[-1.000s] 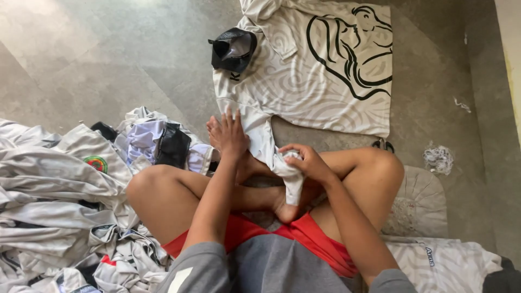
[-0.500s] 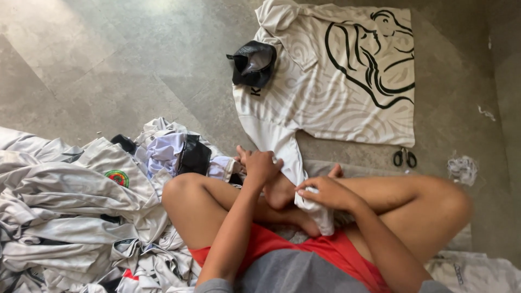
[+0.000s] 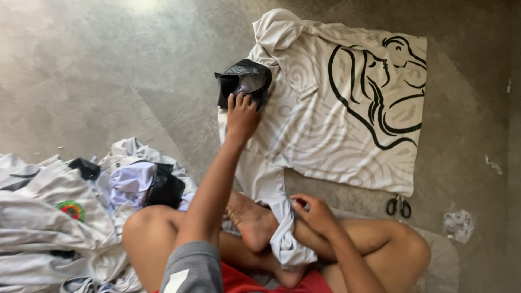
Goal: The person sits on the floor and uses scissors to cut a white t-shirt, trimming the hem and sleeves. After cutting, they fold the t-shirt and place it on a pile of other clothes.
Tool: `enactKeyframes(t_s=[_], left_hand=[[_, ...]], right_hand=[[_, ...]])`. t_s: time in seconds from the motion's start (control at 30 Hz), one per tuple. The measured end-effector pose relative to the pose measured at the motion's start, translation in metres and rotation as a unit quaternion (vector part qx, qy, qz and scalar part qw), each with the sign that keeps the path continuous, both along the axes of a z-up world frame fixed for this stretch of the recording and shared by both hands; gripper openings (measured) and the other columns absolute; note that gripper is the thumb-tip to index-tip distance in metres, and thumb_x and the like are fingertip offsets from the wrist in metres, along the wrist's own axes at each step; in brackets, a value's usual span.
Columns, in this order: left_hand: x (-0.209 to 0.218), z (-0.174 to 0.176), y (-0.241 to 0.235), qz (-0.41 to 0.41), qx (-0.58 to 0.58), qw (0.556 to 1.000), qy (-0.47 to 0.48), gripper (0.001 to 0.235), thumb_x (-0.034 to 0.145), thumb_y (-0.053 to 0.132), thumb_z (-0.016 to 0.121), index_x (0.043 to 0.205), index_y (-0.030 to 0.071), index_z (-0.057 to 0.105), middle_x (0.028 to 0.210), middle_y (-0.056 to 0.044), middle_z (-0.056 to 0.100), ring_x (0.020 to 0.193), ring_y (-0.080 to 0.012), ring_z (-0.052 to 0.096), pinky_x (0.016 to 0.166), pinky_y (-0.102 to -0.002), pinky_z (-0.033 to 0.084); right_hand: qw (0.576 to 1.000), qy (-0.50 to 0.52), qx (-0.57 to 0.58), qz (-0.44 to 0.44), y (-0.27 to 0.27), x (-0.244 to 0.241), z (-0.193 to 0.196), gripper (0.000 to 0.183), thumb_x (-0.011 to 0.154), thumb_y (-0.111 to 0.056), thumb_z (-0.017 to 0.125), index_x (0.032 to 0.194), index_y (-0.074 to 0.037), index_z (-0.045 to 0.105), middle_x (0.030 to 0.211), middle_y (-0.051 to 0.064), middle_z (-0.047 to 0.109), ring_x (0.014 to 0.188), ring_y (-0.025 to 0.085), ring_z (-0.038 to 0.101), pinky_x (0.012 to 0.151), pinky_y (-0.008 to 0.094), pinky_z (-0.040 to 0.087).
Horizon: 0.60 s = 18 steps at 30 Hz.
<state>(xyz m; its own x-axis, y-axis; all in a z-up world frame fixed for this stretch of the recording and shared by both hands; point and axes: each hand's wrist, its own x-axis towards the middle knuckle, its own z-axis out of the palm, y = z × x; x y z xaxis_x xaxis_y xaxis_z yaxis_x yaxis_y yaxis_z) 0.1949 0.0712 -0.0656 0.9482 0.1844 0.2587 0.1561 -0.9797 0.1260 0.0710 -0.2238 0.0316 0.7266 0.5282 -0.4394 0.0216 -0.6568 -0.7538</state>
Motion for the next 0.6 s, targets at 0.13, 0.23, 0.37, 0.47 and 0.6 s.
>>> enactKeyframes(t_s=[0.13,0.23,0.37,0.47,0.6], left_hand=[[0.03,0.037,0.043,0.101,-0.175,0.979,-0.017,0.023,0.092,0.03,0.044,0.084,0.01,0.052,0.056,-0.018,0.058,0.048,-0.0434,0.054,0.041,-0.054,0.037],[0.042,0.07,0.079,0.259,-0.373,0.888,-0.066,0.027,0.094,0.032,0.037,0.09,0.012,0.054,0.074,-0.009,0.066,0.061,-0.0242,0.062,0.046,-0.039,0.043],[0.057,0.036,0.126,0.34,-0.296,0.892,-0.03,0.022,0.092,0.034,0.041,0.09,0.016,0.053,0.076,-0.01,0.065,0.07,-0.0329,0.061,0.054,-0.047,0.044],[0.046,0.027,0.121,0.35,-0.169,0.919,-0.057,0.019,0.089,0.032,0.053,0.102,0.018,0.052,0.096,-0.008,0.057,0.088,-0.0294,0.056,0.068,-0.044,0.042],[0.015,0.036,0.079,0.112,0.041,0.991,-0.058,0.056,0.084,0.029,0.067,0.133,0.017,0.041,0.135,-0.011,0.04,0.117,-0.0264,0.044,0.088,-0.039,0.036]], right_hand=[[0.99,0.109,-0.086,0.01,0.012,0.013,0.023,0.028,0.081,-0.03,0.058,0.105,-0.024,0.068,0.083,-0.002,0.07,0.072,0.01,0.061,0.072,0.023,0.046],[0.984,0.15,-0.096,0.013,0.018,0.019,0.028,0.028,0.081,-0.028,0.058,0.106,-0.025,0.068,0.078,-0.004,0.068,0.07,0.009,0.058,0.071,0.022,0.045],[0.977,0.17,-0.119,0.041,0.021,0.028,0.011,0.027,0.08,-0.031,0.058,0.105,-0.024,0.067,0.085,-0.005,0.071,0.074,0.007,0.063,0.071,0.021,0.046],[0.98,0.165,-0.102,0.045,0.018,0.028,-0.003,0.027,0.08,-0.03,0.059,0.104,-0.02,0.067,0.092,-0.003,0.07,0.08,0.009,0.063,0.075,0.022,0.047],[0.996,0.077,-0.038,0.006,0.016,0.03,-0.031,0.022,0.079,-0.021,0.061,0.099,-0.016,0.067,0.086,-0.001,0.064,0.078,0.011,0.06,0.075,0.024,0.046]])
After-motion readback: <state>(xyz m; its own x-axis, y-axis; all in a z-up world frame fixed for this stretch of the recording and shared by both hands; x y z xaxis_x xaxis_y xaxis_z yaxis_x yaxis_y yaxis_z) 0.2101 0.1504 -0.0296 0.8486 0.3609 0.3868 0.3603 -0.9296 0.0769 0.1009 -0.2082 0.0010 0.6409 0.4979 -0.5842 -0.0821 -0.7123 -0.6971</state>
